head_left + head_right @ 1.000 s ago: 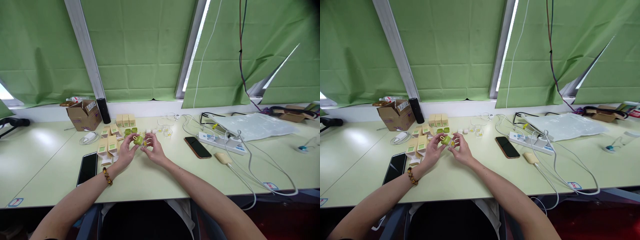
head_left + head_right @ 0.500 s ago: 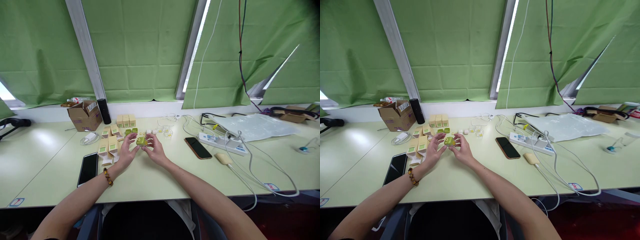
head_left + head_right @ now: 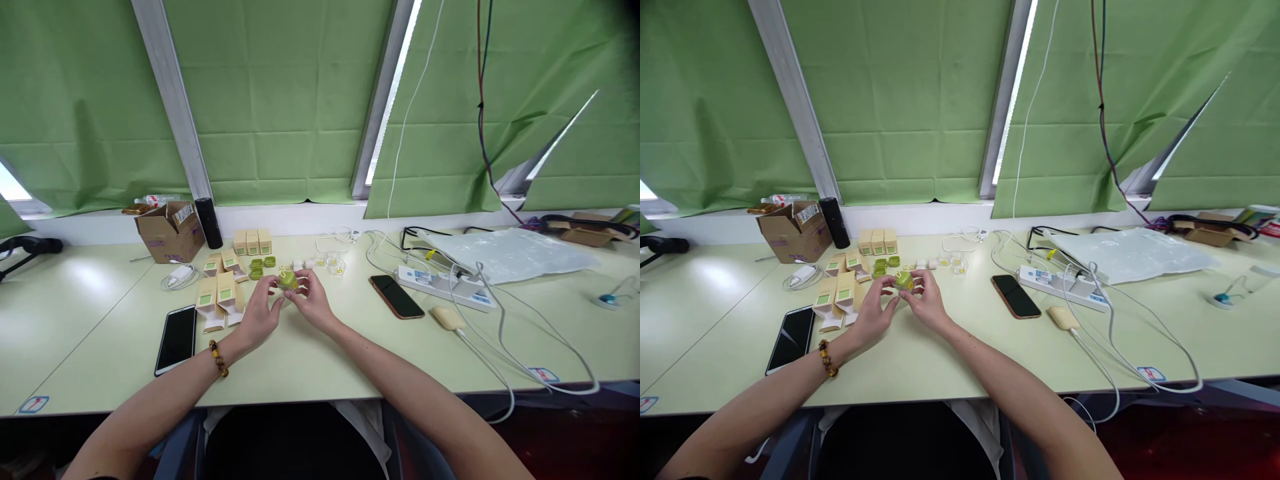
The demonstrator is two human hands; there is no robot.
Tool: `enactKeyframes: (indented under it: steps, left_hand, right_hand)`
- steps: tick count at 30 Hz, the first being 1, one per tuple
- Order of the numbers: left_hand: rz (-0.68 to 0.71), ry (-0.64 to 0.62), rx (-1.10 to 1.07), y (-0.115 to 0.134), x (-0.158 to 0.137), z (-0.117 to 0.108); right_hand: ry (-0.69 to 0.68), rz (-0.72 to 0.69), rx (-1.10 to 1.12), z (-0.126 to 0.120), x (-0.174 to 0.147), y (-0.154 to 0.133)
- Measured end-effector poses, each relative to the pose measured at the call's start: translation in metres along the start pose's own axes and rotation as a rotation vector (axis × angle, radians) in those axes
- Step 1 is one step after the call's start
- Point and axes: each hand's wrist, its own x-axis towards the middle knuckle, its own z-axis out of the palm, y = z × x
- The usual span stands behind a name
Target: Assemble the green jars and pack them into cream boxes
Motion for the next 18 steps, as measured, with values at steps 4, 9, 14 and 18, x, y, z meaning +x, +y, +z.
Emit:
enactKeyframes:
  steps: [4, 9, 14, 18]
  left_hand:
    - [0.051, 0.000, 0.023, -0.002, -0.002, 0.002]
    - [-0.027, 0.025, 0.010, -0.005, -0.001, 0.001]
    - [-0.071, 0.043, -0.094, -0.004, 0.003, -0.001]
    - [-0.038, 0.041, -0.063, -0.005, 0.002, -0.001]
  right_hand:
    - [-0.025, 0.071, 0.033, 0.005, 0.000, 0.011]
    - [-0.071, 0.012, 0.075, 0.010, -0.004, 0.007]
    - [-0.138, -0.072, 0.067, 0.006, -0.006, -0.008]
    - [-0.133, -0.070, 0.039, 0.003, -0.006, -0.013]
